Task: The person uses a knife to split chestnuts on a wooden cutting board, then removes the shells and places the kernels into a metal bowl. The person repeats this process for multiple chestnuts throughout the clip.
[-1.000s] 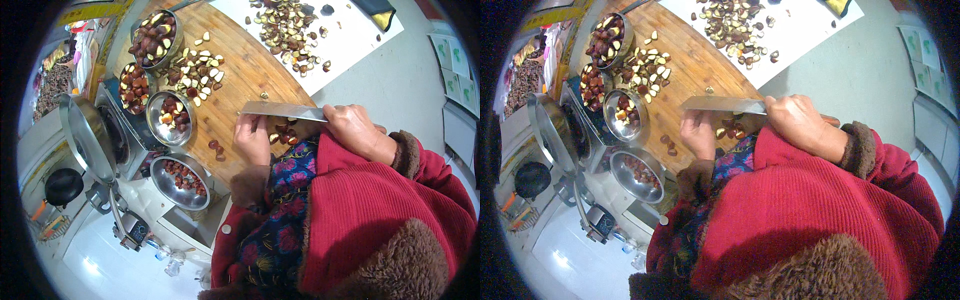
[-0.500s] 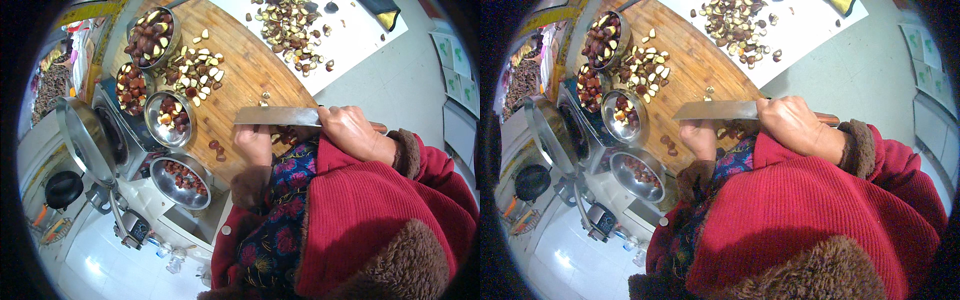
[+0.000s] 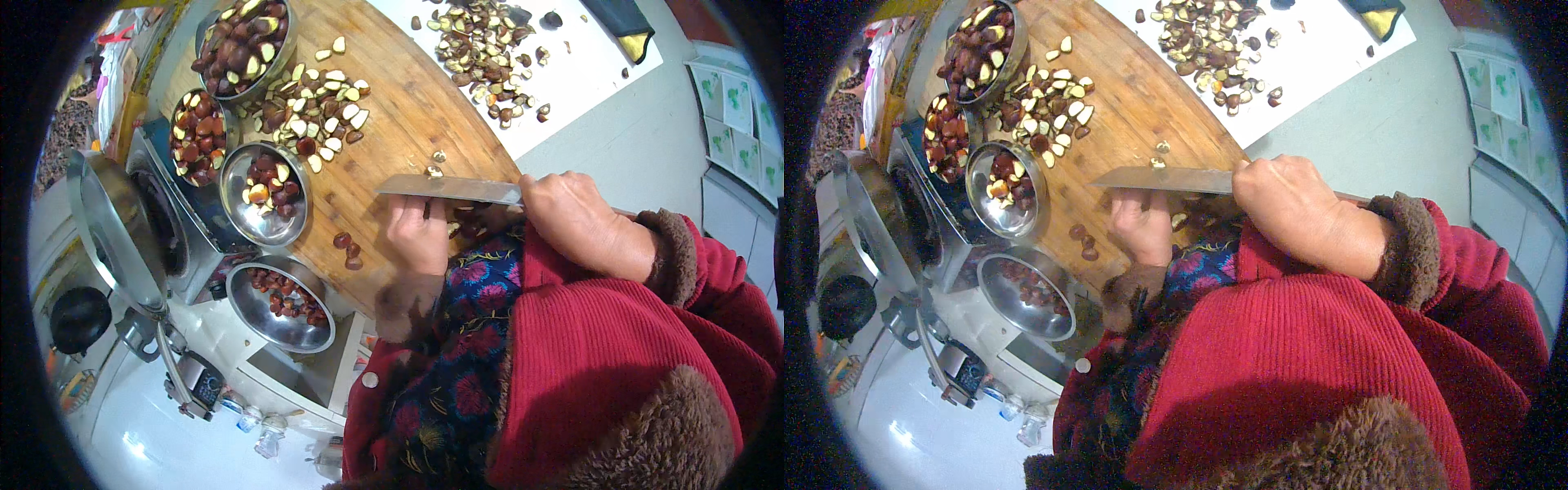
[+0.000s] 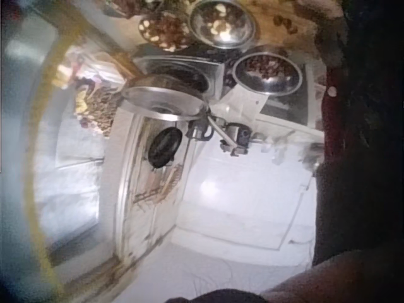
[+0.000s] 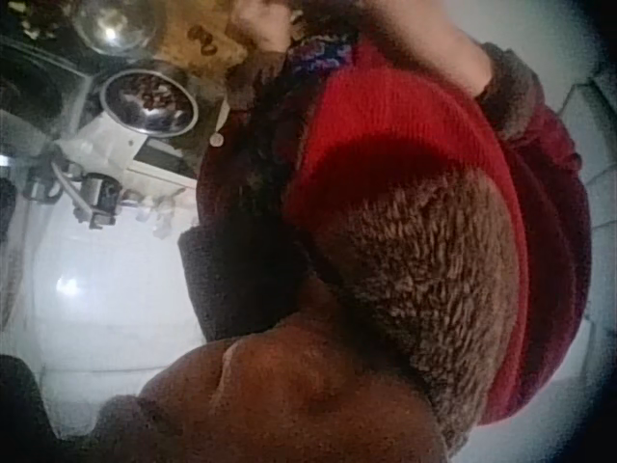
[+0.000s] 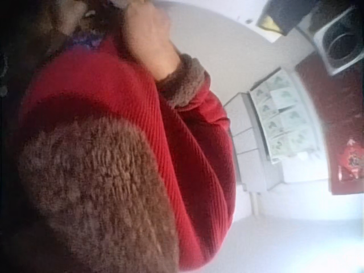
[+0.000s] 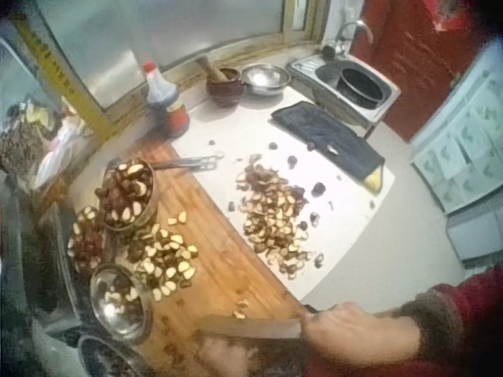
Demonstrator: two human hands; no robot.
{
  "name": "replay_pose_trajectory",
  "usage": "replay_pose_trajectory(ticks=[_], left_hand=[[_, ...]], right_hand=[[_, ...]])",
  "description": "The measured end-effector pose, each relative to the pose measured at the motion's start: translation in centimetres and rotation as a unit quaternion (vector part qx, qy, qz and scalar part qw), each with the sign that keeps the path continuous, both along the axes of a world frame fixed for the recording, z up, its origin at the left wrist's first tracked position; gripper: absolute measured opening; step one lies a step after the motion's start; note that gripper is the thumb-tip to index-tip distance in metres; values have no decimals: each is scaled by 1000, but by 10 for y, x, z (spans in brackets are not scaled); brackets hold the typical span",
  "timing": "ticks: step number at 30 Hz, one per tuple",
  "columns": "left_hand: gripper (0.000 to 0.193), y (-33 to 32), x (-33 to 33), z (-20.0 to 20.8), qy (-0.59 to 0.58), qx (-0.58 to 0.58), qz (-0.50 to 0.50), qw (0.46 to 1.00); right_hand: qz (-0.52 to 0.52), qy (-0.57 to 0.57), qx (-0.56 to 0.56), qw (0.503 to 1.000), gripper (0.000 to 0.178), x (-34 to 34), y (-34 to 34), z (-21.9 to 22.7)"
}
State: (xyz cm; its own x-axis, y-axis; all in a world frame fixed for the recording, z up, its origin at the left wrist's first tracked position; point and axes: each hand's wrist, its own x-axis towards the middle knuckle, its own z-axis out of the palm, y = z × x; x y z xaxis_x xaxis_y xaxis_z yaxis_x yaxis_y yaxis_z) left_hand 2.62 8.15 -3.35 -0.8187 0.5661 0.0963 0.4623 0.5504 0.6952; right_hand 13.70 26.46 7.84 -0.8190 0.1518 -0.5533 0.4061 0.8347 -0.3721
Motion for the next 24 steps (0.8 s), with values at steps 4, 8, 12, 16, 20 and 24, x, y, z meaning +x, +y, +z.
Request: replay_pose_trajectory(ticks=[4, 8, 12, 16, 20, 24], left_hand=[[18, -4, 8, -2, 15, -21, -14, 1000], [12, 1, 5, -6, 26, 8, -17, 999], [9, 1, 3, -2, -47, 68, -7, 997], [13, -1, 4, -1, -117, 98, -6, 988], [14, 1, 6, 4, -142, 99, 9, 985], [16, 5, 5, 6, -137, 92, 5, 986]], right_hand=[[-4, 53, 5, 999, 10, -21, -17, -37], [-30, 120, 11, 992, 13, -40, -26, -66], [-116, 159, -39, 980, 19, -21, -6, -66], [-218, 160, -45, 962, 33, 9, 11, -54], [-249, 133, -39, 958, 30, 32, 19, -47], [-225, 153, -44, 961, 27, 50, 19, -50]])
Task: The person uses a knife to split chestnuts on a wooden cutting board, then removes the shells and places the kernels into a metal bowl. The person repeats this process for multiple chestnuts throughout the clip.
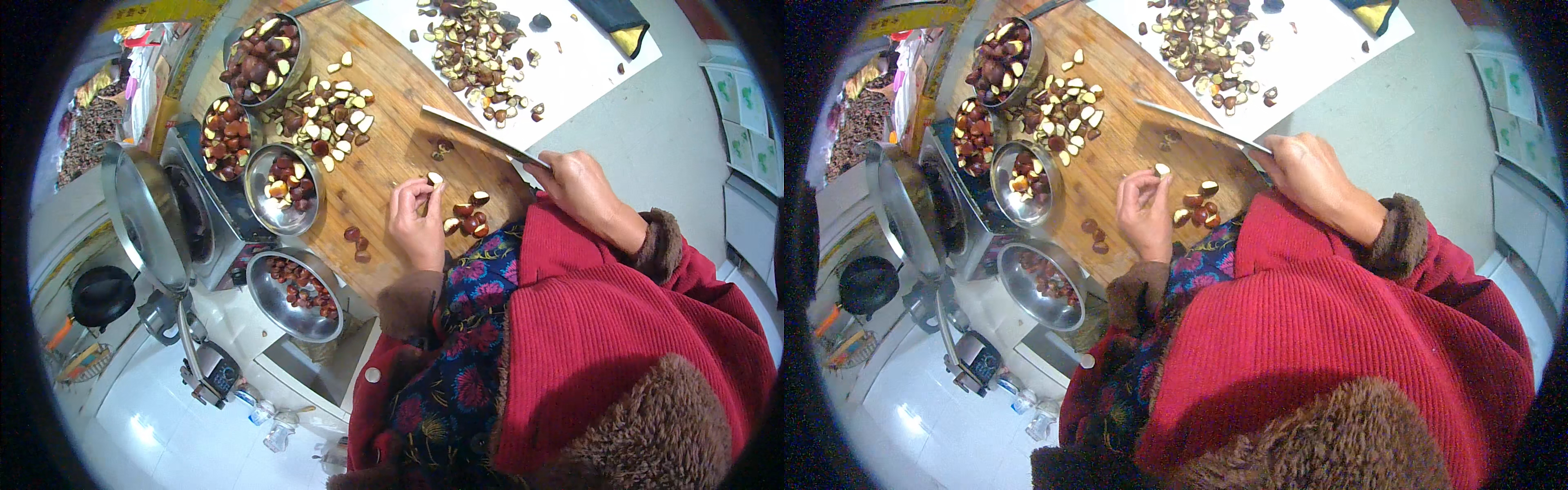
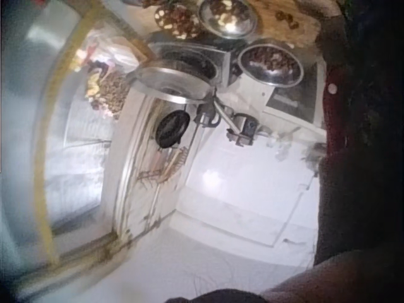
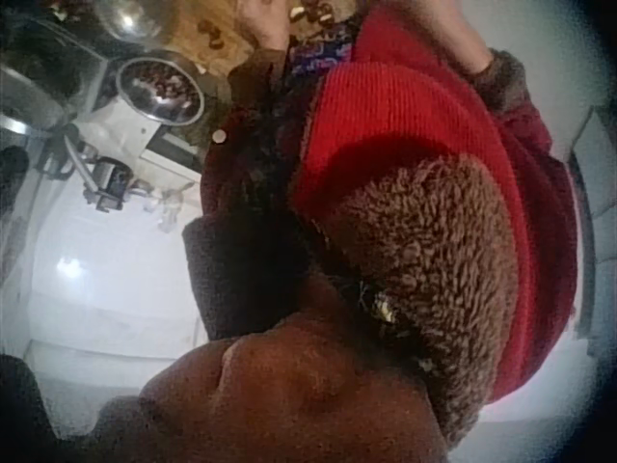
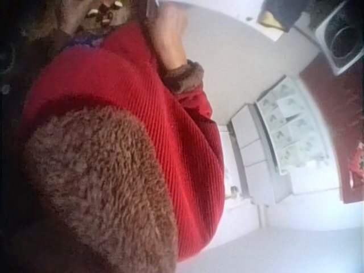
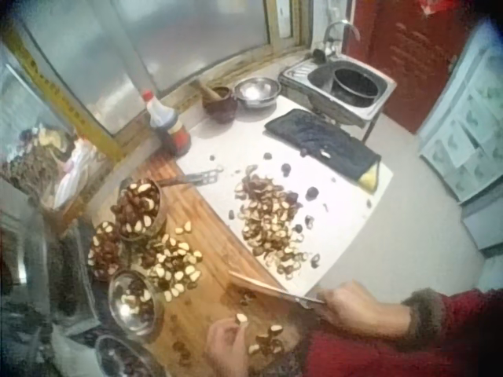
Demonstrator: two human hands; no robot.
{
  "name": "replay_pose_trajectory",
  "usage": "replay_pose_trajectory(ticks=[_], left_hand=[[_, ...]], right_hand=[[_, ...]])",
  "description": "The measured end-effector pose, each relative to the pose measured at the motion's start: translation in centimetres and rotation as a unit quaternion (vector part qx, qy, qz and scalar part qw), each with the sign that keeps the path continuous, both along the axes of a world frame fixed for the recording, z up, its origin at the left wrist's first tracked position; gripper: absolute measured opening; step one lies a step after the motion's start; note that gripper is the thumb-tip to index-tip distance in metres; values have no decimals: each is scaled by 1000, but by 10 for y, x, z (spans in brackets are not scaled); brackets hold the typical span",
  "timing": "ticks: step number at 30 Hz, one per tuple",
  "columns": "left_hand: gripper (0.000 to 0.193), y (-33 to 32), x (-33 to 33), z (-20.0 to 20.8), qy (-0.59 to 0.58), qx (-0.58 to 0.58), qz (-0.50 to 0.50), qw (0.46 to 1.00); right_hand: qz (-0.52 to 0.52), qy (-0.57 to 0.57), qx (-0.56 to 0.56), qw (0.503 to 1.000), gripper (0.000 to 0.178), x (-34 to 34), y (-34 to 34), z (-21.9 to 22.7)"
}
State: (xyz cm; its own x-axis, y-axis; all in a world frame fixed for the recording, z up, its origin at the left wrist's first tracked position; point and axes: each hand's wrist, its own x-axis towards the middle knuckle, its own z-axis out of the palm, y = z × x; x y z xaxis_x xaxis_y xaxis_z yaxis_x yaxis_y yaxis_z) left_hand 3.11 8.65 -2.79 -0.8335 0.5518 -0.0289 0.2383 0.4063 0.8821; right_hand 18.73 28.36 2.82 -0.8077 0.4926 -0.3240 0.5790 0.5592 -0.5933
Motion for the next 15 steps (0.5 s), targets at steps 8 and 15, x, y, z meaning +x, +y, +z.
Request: replay_pose_trajectory(ticks=[8, 15], left_hand=[[26, -3, 0, 2, 73, -81, -50, 993], [28, -11, -4, 21, 143, -119, -163, 969]], right_hand=[[98, -44, -30, 994, 27, -9, -9, -3], [-40, -50, 102, 993, 27, 2, 24, -30]])
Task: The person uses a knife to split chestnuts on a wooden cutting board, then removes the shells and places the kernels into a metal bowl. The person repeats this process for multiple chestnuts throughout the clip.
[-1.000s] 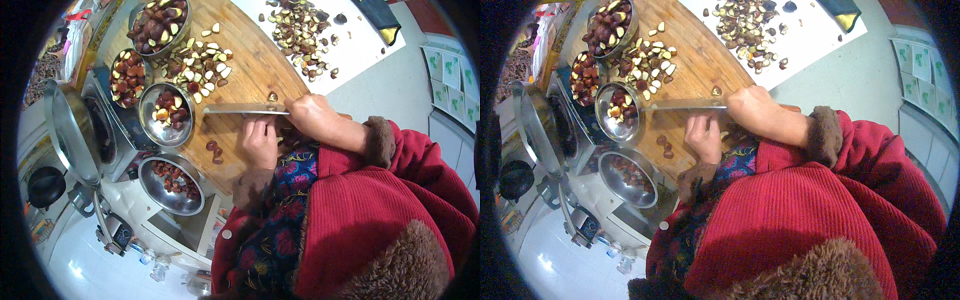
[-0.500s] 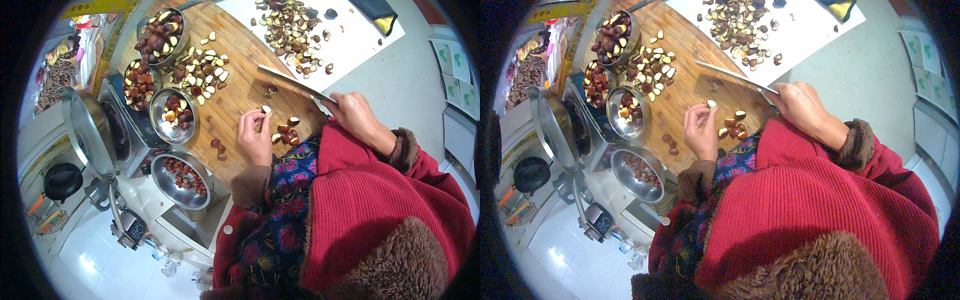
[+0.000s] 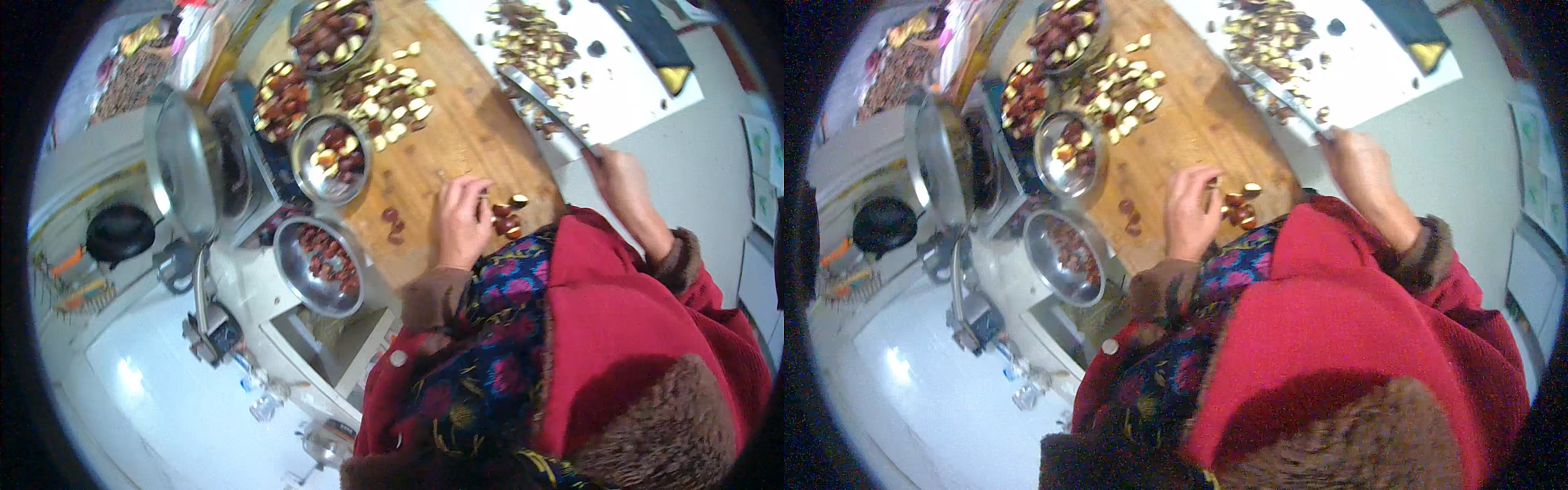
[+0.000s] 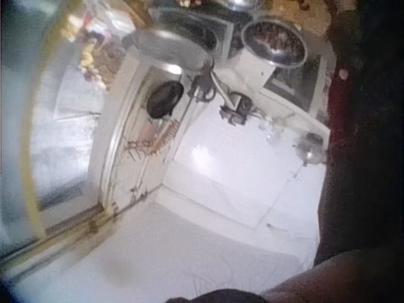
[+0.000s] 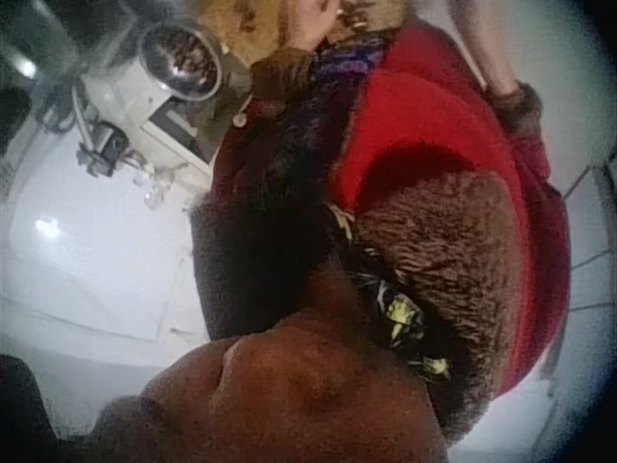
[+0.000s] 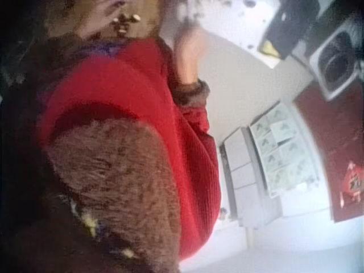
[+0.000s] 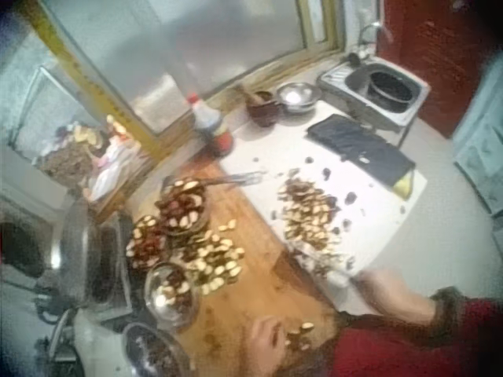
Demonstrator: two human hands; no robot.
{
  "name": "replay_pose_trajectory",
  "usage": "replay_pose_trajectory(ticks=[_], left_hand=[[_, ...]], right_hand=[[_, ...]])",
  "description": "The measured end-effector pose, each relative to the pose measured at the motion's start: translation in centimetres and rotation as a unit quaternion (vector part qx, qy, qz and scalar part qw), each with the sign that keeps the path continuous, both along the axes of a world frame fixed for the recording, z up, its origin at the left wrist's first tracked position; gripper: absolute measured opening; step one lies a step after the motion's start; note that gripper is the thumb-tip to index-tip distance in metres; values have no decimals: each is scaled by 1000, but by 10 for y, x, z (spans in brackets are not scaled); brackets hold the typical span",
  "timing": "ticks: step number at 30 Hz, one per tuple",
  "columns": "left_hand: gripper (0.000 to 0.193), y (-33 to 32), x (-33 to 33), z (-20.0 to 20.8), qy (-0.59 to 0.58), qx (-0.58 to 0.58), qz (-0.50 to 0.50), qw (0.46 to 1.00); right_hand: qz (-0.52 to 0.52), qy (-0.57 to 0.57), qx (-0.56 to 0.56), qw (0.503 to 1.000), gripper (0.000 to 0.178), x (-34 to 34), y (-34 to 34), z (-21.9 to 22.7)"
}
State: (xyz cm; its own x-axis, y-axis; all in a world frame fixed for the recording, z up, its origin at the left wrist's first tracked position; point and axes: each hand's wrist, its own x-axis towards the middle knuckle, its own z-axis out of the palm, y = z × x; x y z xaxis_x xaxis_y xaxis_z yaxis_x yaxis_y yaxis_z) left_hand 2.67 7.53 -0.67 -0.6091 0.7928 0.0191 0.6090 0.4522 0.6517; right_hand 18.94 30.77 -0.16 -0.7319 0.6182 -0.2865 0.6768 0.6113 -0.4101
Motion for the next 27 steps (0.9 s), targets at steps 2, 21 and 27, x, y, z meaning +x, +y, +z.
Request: replay_pose_trajectory(ticks=[2, 21, 27], left_hand=[[30, -7, 0, 4, -26, 7, -28, 999], [31, -80, -45, -2, 103, -122, 276, 948], [32, -17, -28, 7, 40, -14, 141, 989]], right_hand=[[-27, 64, -14, 997, 24, -6, 8, 16], [71, 76, -95, 990, 24, -8, -25, 16], [64, 36, -100, 992, 27, -11, -23, 16]])
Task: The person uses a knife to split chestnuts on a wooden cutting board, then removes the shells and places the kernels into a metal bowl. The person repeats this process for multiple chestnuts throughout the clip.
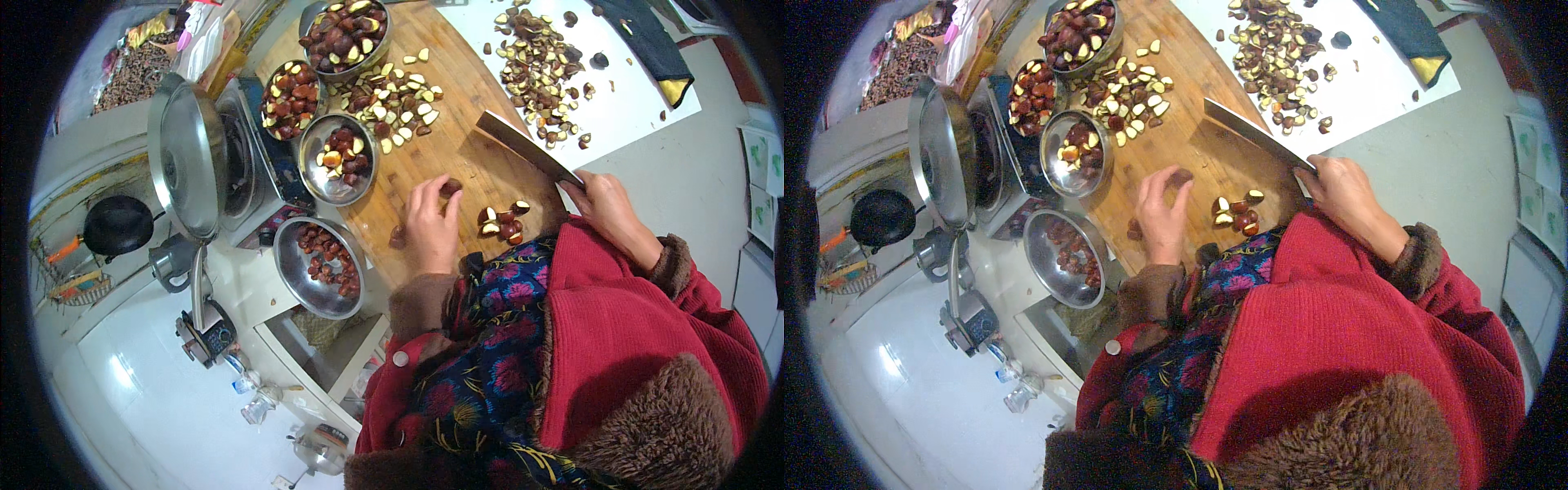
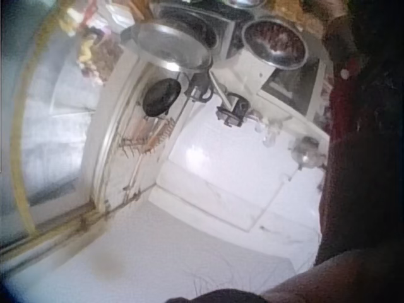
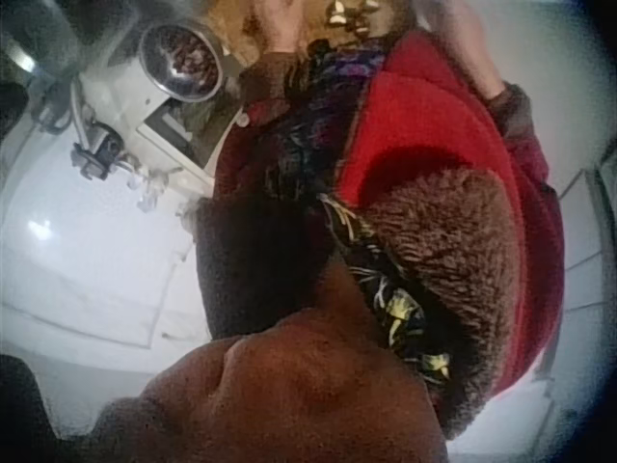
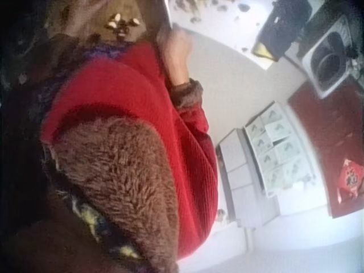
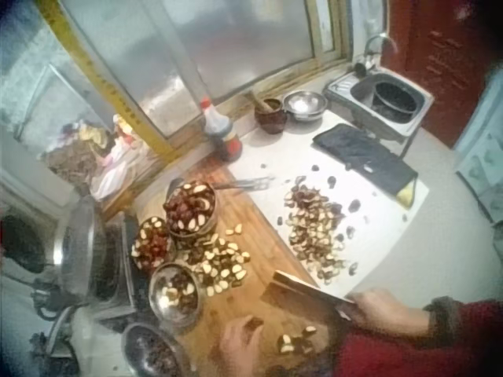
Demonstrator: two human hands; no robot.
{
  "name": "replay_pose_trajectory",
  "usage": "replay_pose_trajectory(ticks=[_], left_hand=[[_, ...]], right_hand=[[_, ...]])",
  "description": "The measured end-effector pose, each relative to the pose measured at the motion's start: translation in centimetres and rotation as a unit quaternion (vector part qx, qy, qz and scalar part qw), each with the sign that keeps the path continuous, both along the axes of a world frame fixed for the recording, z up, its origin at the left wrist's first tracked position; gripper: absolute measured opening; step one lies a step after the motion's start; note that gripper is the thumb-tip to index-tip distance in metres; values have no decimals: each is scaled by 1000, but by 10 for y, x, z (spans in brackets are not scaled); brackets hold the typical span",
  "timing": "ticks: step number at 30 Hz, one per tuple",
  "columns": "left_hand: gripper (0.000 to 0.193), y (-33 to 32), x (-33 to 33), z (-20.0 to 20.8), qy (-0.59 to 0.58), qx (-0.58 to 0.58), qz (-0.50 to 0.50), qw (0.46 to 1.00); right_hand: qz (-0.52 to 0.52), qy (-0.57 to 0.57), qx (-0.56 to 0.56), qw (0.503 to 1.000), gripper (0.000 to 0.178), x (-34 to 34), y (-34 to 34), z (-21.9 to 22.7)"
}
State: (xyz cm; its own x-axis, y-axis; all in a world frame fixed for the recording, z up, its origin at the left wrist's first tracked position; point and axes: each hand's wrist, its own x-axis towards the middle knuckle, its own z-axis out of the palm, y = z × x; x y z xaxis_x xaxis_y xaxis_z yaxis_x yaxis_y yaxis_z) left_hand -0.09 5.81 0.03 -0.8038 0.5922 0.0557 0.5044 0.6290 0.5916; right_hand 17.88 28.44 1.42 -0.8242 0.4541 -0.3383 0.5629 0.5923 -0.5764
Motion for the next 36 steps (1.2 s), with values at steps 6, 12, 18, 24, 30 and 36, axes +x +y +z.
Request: replay_pose_trajectory(ticks=[6, 12, 18, 24, 30, 36], left_hand=[[38, 25, 8, -25, -65, 62, -18, 996], [36, 25, 12, -15, -73, 45, -1, 996], [20, 12, 13, -13, 69, 58, -106, 990], [23, 15, 13, -19, 108, -10, -126, 986], [29, 21, 16, -22, 102, 28, -117, 987], [30, 20, 14, -26, 88, 59, -109, 988]], right_hand=[[-32, -39, -50, 997, 29, -4, 2, 9], [-35, -46, -64, 996, 27, -5, 3, 12], [15, 11, -44, 999, 22, 1, 2, 16], [147, -19, 24, 989, 10, -12, -14, 47], [203, -62, 46, 976, 12, -20, -18, 54], [201, -85, 63, 974, 10, -24, -20, 59]])
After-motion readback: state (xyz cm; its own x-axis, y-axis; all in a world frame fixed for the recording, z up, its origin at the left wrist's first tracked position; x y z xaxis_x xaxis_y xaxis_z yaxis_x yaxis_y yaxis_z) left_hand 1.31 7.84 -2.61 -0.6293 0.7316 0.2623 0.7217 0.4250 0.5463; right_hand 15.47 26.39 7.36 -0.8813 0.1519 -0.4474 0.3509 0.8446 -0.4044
